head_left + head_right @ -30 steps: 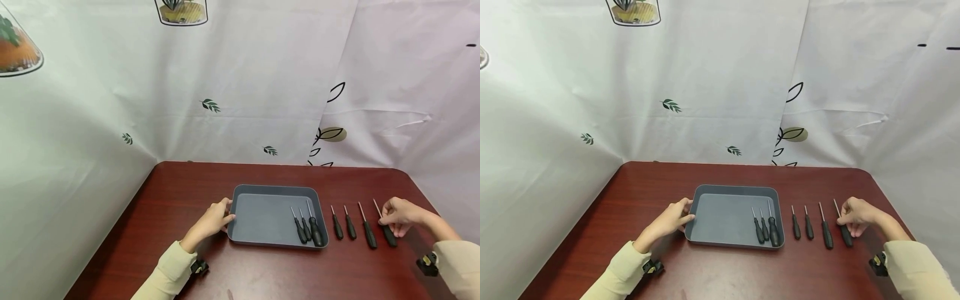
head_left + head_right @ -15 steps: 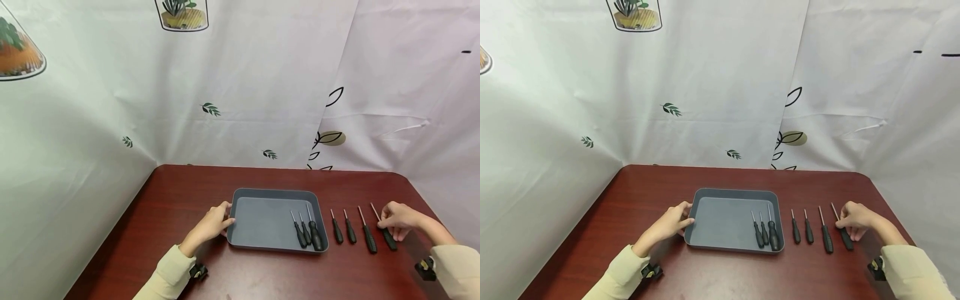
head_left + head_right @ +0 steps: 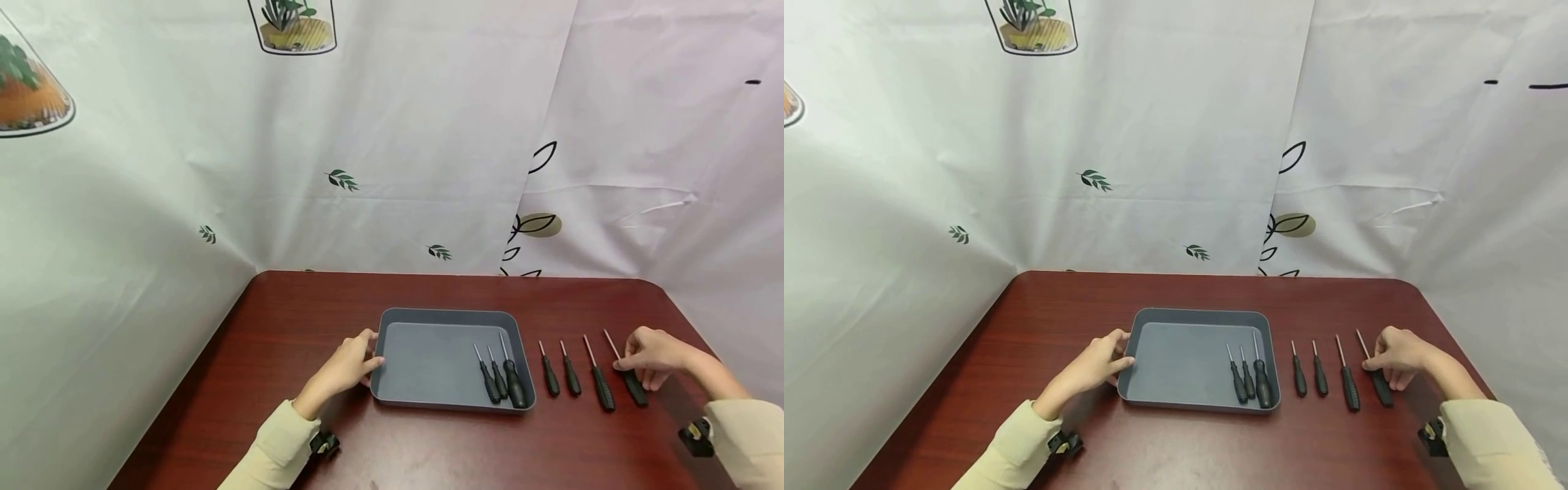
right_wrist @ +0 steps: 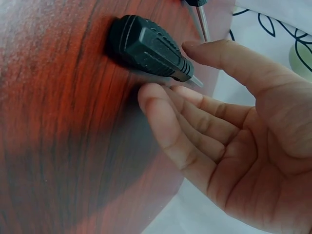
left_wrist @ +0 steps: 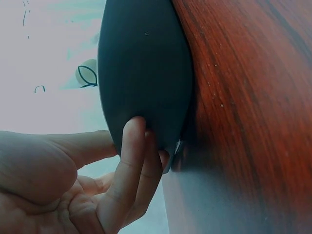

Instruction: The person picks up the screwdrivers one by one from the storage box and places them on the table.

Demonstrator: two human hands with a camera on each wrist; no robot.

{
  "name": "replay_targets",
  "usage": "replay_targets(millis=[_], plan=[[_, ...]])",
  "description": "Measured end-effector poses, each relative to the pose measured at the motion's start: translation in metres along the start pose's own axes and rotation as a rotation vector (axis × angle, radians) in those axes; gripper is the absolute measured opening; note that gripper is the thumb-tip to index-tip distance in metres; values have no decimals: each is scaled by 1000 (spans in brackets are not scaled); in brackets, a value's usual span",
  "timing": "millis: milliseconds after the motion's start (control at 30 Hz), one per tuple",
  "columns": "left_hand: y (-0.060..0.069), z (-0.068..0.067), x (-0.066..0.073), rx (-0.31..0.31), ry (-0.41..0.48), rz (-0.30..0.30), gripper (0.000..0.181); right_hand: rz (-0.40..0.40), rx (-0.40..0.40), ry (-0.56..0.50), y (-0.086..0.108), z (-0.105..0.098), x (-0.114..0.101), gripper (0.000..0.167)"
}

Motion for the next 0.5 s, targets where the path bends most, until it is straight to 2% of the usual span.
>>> replay_targets(millis=[267, 500], plan=[[0, 2, -3, -4, 10, -9, 46, 33, 31, 22, 1, -1, 1, 34], [-1, -1, 1, 7, 6, 9, 44, 133, 117, 66, 3, -12, 2, 48]])
Point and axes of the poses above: each hand's wrist, its own y-axis away from the middle knuckle, its own z-axis out of the palm, x = y × z, the point moved 7 cm from there along -y, towards the middle knuckle, and after that the axes turned 10 degrees about -x, right-handed, at the moved point
